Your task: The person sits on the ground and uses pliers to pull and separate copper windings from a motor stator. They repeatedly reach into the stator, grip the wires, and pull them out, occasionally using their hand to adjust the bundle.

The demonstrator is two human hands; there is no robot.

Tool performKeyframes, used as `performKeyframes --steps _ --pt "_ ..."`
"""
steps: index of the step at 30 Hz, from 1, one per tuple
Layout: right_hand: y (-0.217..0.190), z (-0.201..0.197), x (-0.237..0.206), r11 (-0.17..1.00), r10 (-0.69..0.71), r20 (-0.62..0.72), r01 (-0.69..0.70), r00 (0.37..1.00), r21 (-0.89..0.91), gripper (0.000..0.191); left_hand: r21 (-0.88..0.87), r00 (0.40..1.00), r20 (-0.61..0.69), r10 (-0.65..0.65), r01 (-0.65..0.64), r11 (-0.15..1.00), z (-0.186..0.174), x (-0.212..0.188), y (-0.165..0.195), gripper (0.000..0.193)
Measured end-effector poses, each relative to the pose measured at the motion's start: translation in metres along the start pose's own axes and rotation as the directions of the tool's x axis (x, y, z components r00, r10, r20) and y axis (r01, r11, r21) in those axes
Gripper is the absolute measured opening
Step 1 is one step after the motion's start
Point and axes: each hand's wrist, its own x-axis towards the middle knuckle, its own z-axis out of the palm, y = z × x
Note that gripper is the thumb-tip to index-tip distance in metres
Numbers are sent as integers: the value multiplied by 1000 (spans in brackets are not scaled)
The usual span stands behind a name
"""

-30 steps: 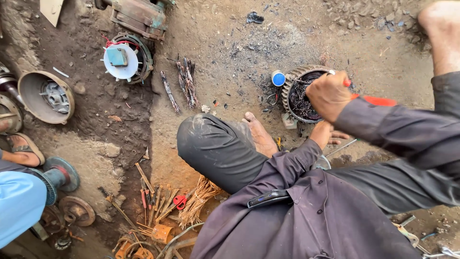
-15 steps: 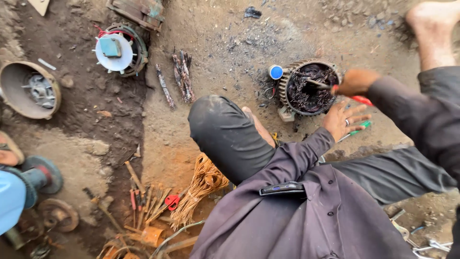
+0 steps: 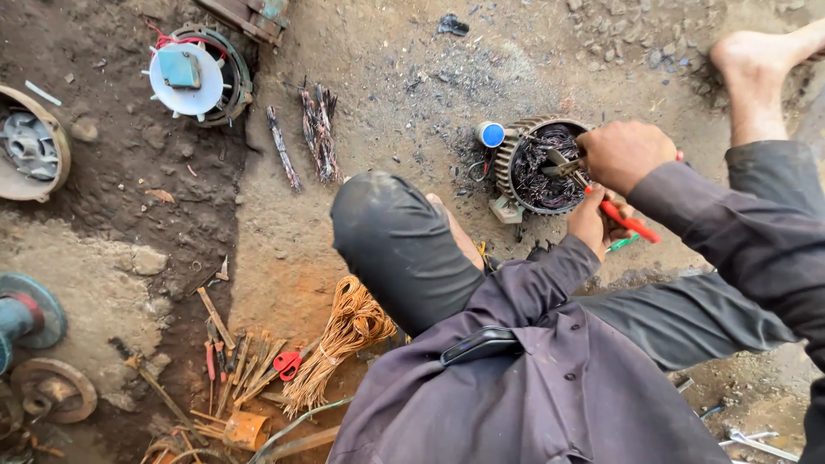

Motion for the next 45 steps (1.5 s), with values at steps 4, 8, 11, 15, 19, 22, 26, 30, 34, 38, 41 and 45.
performKeyframes --steps 4,8,11,15,19,22,26,30,34,38,41,45 --pt "-8 -14 26 999 -25 66 26 998 -24 25 10 998 -54 -42 42 999 -9 -18 21 35" --pt "6 -9 65 999 4 202 -11 979 33 38 -53 996 7 -93 93 994 -10 -19 40 33" --pt "32 4 65 978 -43 241 -8 970 207 38 118 989 -105 -106 119 986 -9 -16 34 32" --pt "47 53 22 936 133 108 -160 985 314 40 429 980 -196 -23 107 897 -13 -18 11 40" --pt "42 72 -5 757 -9 310 -196 951 623 57 528 977 -192 90 26 849 -17 -21 1 49" --pt "37 66 -26 439 -86 418 -342 905 831 63 449 970 -240 42 73 891 -14 -18 2 56" --pt "28 62 -55 471 226 508 -550 831 690 67 420 983 -167 72 5 908 -16 -12 3 56" --pt "18 79 -67 178 103 724 -729 682 661 64 328 975 -151 161 -104 939 -26 -8 0 54" --pt "11 104 -62 29 12 747 -747 665 664 52 335 987 -127 96 -48 941 -35 -11 4 68" --pt "37 108 -46 97 -105 744 -738 659 668 41 255 993 -105 58 -29 966 -27 -18 11 80" --pt "59 98 -17 352 -50 850 -787 525 507 40 322 959 -250 -134 213 923 -19 -13 12 74" --pt "71 86 9 520 144 867 -782 477 344 29 438 969 -186 -163 231 869 -22 7 5 63"
